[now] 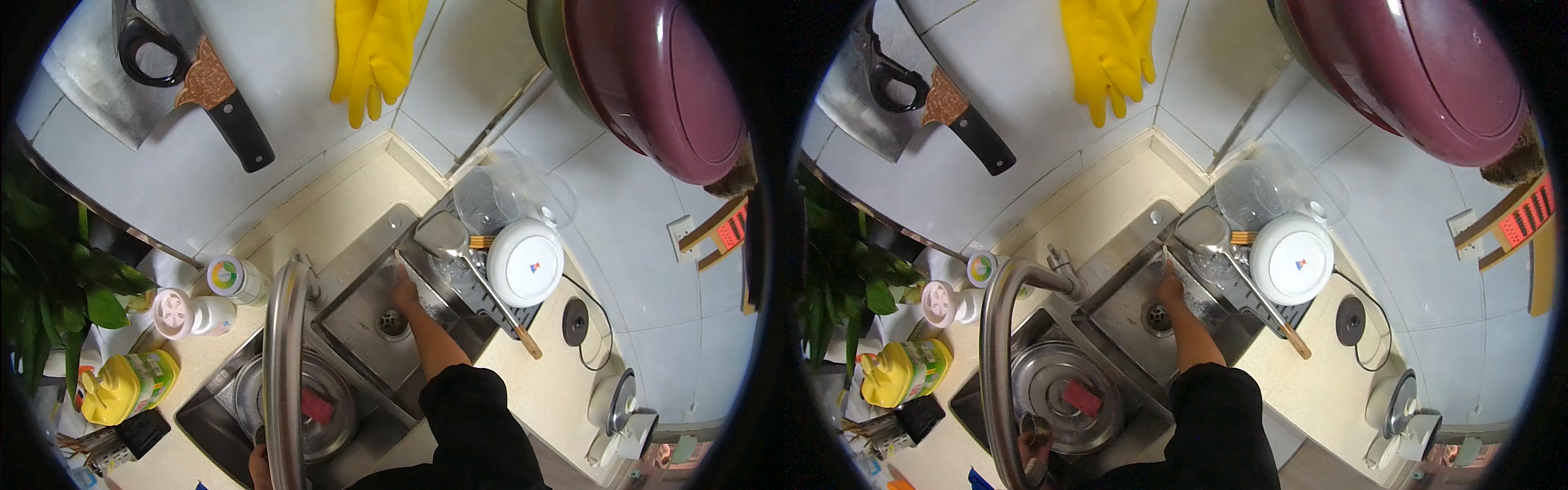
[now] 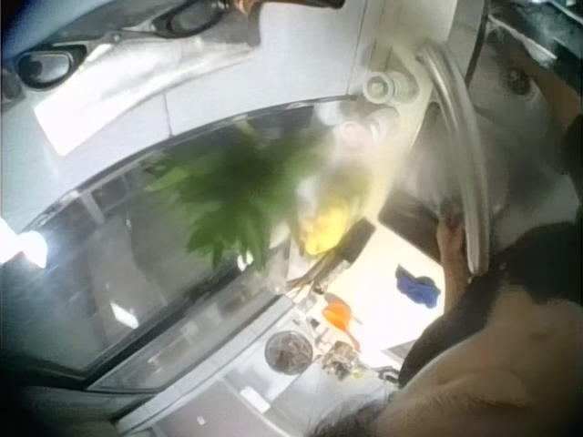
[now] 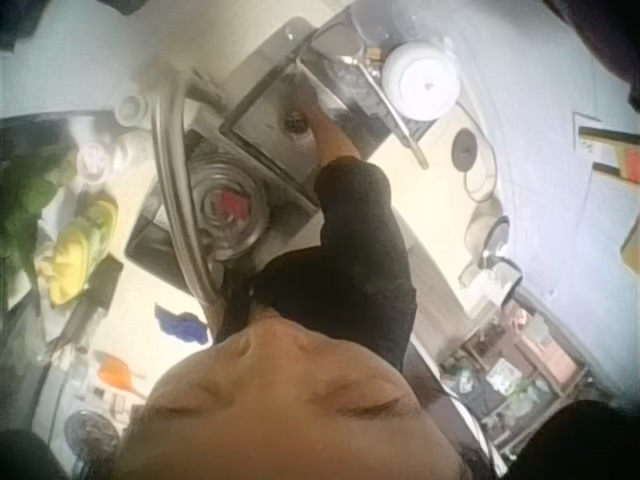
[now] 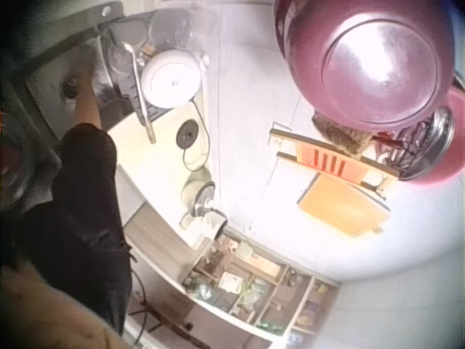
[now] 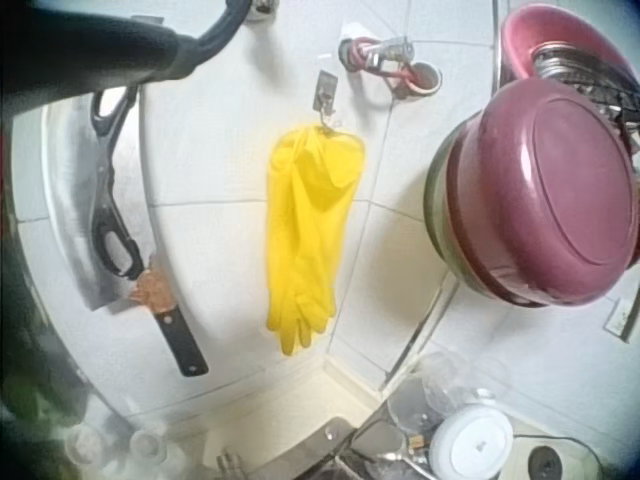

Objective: The person scrubs a metal pot lid with a toothbrush and a pink sponge, then rinses it under running water. They also clean a small metal strainer and the sink drain area, rinsing each item before placing them aside.

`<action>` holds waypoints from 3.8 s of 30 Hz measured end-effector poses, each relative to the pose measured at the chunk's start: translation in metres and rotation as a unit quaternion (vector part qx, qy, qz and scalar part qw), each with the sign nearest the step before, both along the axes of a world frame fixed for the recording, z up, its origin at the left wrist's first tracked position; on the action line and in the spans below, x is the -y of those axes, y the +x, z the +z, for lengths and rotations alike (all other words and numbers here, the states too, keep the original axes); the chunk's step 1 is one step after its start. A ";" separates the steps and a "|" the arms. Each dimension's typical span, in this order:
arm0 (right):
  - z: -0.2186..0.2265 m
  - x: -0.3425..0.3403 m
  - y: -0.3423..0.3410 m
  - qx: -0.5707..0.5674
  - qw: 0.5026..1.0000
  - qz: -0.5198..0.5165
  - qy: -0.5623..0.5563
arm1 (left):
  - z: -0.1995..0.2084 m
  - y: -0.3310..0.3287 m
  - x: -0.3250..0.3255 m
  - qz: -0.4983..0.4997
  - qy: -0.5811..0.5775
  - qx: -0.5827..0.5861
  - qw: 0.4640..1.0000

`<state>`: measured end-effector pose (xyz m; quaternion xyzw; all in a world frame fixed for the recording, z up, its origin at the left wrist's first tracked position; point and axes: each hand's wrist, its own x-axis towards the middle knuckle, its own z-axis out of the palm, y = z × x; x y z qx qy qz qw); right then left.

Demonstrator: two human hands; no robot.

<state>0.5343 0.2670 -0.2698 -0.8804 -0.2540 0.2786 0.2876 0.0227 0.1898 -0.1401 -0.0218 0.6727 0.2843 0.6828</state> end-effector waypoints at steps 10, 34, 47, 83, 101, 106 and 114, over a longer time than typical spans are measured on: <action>0.001 0.029 -0.062 0.127 0.945 0.281 -0.108 | 0.033 0.015 -0.011 -0.072 0.015 -0.002 0.997; -0.010 0.052 -0.095 -0.080 0.802 0.580 -0.119 | 0.060 0.057 -0.014 0.103 0.038 0.080 0.991; 0.018 0.103 -0.035 -0.004 0.472 0.756 -0.454 | 0.062 0.048 -0.011 0.107 0.040 0.152 0.982; 0.000 0.048 0.007 0.084 0.953 0.052 -0.286 | 0.024 -0.012 0.002 0.207 -0.006 0.037 0.978; 0.007 0.020 -0.081 -0.370 0.917 -0.139 0.049 | 0.016 -0.023 0.009 0.103 0.054 0.190 0.975; 0.119 0.059 -0.104 -0.514 0.841 -0.119 0.121 | 0.041 -0.014 0.027 -0.076 0.217 0.100 0.968; 0.251 0.126 -0.129 -0.584 0.801 0.045 0.125 | 0.123 0.048 0.040 -0.108 0.242 -0.060 0.962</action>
